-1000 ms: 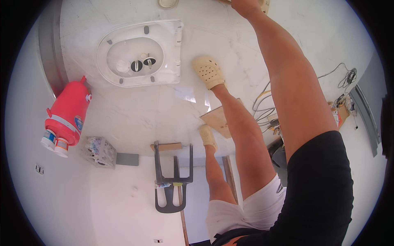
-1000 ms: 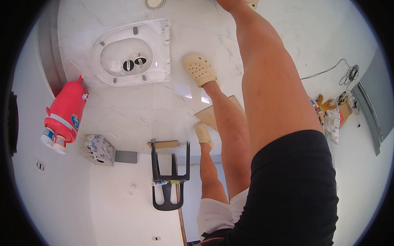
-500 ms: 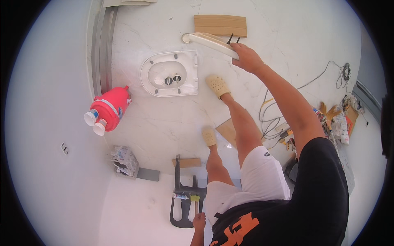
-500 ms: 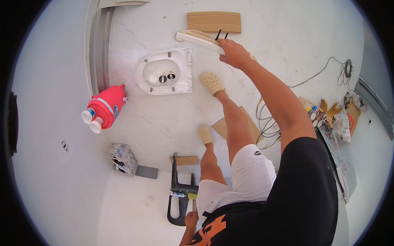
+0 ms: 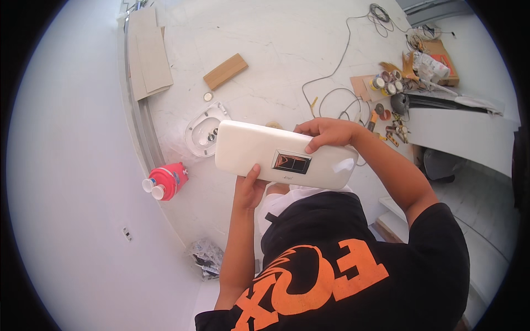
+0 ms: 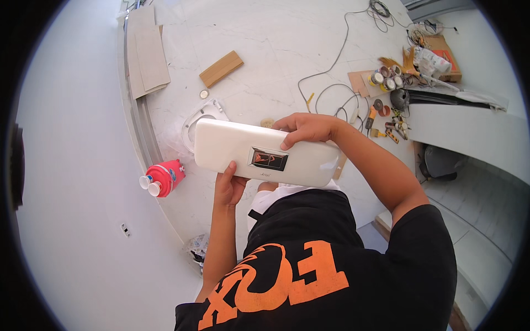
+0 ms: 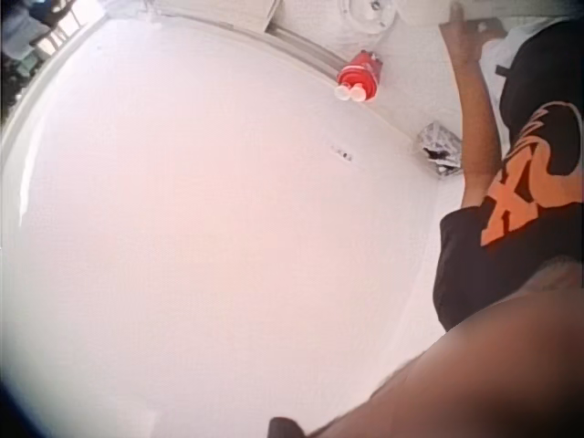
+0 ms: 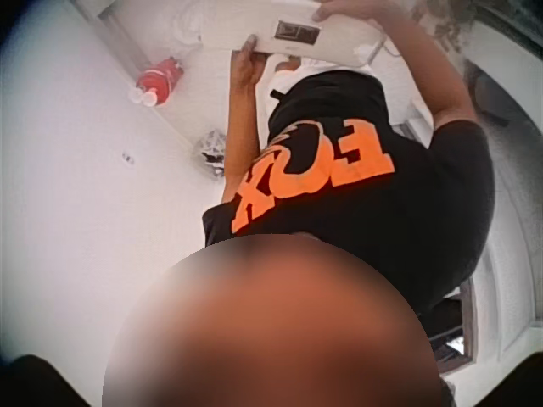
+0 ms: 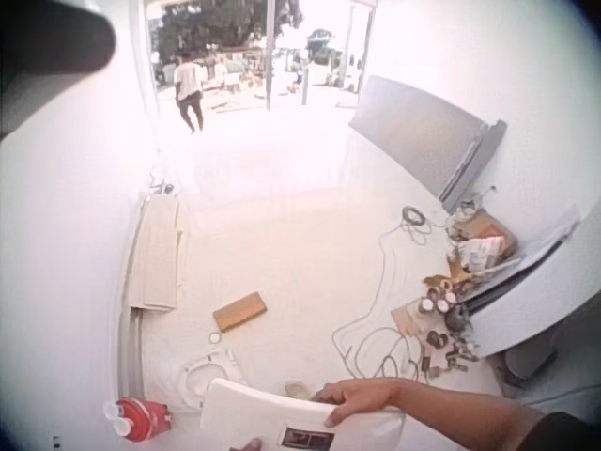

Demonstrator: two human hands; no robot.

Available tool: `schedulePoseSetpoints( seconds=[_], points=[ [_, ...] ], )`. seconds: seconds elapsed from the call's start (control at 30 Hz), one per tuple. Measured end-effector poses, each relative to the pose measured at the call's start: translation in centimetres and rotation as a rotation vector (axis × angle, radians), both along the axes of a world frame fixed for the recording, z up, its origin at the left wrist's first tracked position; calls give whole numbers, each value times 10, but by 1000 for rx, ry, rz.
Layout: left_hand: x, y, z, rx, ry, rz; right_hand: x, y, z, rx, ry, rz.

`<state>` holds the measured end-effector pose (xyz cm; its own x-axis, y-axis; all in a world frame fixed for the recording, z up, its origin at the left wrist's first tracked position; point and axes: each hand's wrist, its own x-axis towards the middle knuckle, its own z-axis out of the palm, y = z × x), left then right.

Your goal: The person unpacks a new toilet seat and installs the mounting hardware by hand. They then place the seat onto the toilet bowl and adjust the fit.

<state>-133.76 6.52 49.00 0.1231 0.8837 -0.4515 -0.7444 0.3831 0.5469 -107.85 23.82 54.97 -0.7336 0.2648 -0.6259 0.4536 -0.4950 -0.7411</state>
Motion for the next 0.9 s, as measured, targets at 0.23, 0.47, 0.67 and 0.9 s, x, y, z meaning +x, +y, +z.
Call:
schedulePoseSetpoints(
  seconds=[0.23, 0.47, 0.67, 0.9],
  points=[
    [97, -49, 31, -140, 159, -304, 114, -160, 5, 370, -279, -247],
    [210, -70, 20, -115, 272, -618, 200, -290, 3, 838, -421, -427],
    [360, -98, 18, -155, 367, -855, 307, -375, -26, 929, -591, -676],
    [539, -146, 25, -129, 472, -988, 461, -441, -26, 652, -640, -758]
  ],
)
